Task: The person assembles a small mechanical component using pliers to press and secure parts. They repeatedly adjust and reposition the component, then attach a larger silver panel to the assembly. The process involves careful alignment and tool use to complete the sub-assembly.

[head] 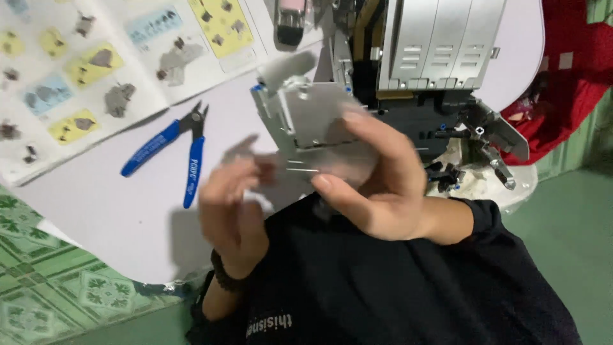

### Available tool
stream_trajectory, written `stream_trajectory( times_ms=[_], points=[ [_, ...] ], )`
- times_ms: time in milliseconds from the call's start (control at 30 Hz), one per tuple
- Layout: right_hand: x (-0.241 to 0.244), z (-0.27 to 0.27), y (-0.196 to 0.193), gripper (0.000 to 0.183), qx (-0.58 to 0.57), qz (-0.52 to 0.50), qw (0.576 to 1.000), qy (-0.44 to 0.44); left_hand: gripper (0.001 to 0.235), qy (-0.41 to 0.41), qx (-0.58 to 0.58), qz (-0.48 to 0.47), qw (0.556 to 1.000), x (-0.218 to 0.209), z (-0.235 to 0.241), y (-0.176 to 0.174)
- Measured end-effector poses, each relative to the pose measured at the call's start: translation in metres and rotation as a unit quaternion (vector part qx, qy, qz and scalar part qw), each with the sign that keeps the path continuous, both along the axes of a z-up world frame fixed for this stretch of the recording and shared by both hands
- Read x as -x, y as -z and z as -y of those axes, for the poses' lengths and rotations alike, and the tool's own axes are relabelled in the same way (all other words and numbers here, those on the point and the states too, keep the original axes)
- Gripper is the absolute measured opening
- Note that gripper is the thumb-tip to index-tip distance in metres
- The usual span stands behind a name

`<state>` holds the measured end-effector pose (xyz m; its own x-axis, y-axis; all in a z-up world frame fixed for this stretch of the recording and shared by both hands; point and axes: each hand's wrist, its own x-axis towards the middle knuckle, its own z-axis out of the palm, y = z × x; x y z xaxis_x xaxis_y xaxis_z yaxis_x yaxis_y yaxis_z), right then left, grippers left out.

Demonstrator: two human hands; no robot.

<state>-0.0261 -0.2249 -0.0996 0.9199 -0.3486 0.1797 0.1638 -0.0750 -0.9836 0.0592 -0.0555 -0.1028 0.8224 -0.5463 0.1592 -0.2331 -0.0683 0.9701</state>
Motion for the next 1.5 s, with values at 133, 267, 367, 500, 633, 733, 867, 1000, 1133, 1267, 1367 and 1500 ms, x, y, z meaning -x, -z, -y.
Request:
stream_trajectory(
  times_ms=[133, 267, 367, 500, 633, 733, 867, 1000, 1133, 1267, 1367, 1500],
  points=[
    [0.012, 0.020, 0.007, 0.075, 0.048, -0.001, 0.999, 0.015, 0.023, 0.321, -0.021, -0.206, 0.924, 0.019, -0.032, 0.031],
    [0.003, 0.026, 0.014, 0.077, 0.042, 0.114, 0.992, 0.013, 0.048, 0.272, -0.280, -0.047, 0.919, 0.049, -0.049, 0.124],
    [0.001, 0.027, 0.020, 0.078, 0.026, 0.177, 0.984, -0.025, 0.050, 0.143, -0.268, 0.200, 0.931, 0.068, -0.056, 0.157],
    [0.022, 0.028, 0.006, 0.070, 0.073, 0.168, 0.983, -0.005, 0.049, 0.145, -0.264, 0.201, 0.932, 0.081, -0.053, 0.153],
    [0.028, 0.027, -0.002, 0.071, 0.067, 0.147, 0.987, 0.007, 0.049, 0.143, -0.268, 0.209, 0.929, 0.087, -0.053, 0.145],
    [0.036, 0.026, -0.005, 0.078, 0.047, 0.121, 0.990, -0.049, 0.049, 0.145, -0.273, 0.209, 0.928, 0.094, -0.054, 0.141],
    [0.054, 0.016, -0.015, 0.071, 0.068, -0.012, 0.998, -0.002, 0.049, 0.145, -0.270, 0.218, 0.927, 0.094, -0.049, 0.139],
    [0.048, 0.010, -0.035, 0.058, -0.006, -0.091, 0.995, -0.049, 0.049, 0.140, -0.266, 0.236, 0.924, 0.083, -0.042, 0.126],
    [0.040, 0.011, -0.042, 0.059, -0.208, -0.050, 0.973, -0.087, 0.049, 0.137, -0.266, 0.247, 0.922, 0.080, -0.039, 0.099],
    [0.040, 0.015, -0.046, 0.063, -0.217, -0.093, 0.970, -0.054, 0.049, 0.142, -0.263, 0.252, 0.920, 0.079, -0.032, 0.081],
    [0.036, 0.016, -0.051, 0.063, -0.253, -0.087, 0.962, -0.062, 0.049, 0.143, -0.262, 0.254, 0.920, 0.078, -0.031, 0.066],
    [0.026, 0.018, -0.060, 0.066, -0.341, -0.109, 0.930, -0.080, 0.049, 0.140, -0.263, 0.257, 0.919, 0.074, -0.032, 0.047]
  ],
)
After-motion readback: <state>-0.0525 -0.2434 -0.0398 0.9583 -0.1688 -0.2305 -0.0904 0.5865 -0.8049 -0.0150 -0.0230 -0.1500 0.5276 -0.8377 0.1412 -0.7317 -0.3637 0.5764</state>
